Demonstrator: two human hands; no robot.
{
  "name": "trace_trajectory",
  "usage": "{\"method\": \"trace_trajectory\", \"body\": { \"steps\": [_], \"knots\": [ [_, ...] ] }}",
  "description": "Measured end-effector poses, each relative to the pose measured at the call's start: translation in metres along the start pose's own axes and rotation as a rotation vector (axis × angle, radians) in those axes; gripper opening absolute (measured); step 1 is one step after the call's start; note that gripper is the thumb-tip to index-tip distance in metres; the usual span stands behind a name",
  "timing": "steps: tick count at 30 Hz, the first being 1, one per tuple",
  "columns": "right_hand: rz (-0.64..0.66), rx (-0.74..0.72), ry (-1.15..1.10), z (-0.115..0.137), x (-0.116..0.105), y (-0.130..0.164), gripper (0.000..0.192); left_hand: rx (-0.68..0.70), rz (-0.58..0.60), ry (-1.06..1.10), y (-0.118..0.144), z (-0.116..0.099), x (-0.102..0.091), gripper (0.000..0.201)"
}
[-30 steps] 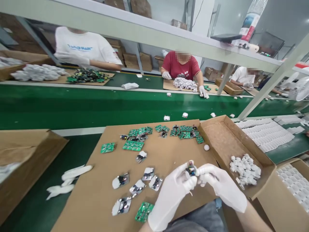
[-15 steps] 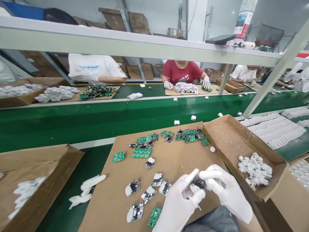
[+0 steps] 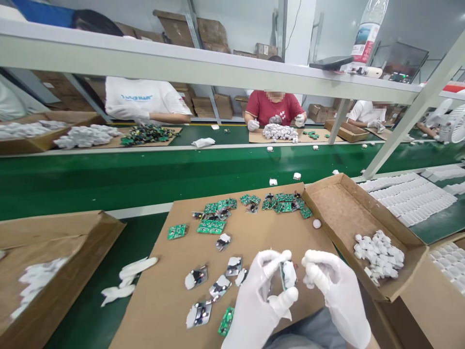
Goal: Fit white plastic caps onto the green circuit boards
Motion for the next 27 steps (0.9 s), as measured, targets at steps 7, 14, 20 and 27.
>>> {"method": "trace_trajectory", "body": {
  "steps": [7, 14, 20, 27],
  "knots": [
    [0.215, -0.306, 0.12, 0.04, 0.013, 0.01, 0.025, -0.214, -0.027, 0.377, 0.006, 0.014, 0.003, 0.07],
    [0.111, -0.437, 0.29, 0.047, 0.019, 0.014, 0.023, -0.172, -0.155, 0.325, 0.009, 0.008, -0.006, 0.047],
    [0.205, -0.514, 0.389, 0.044, 0.019, 0.023, 0.041, -0.144, -0.182, 0.189, 0.007, -0.002, -0.005, 0.048],
    [0.293, -0.395, 0.22, 0.034, 0.007, 0.028, 0.05, -0.112, -0.185, 0.182, 0.006, -0.013, 0.006, 0.061]
  ]
}}
Point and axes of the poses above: each hand's wrist, its own y-axis away from the middle knuckle, its own x-axis out of the palm, z = x × y, the point moved 6 cm from there along -y, towards the middle knuckle, and after that the axes turned 1 degree about x, right-handed, at the moved point
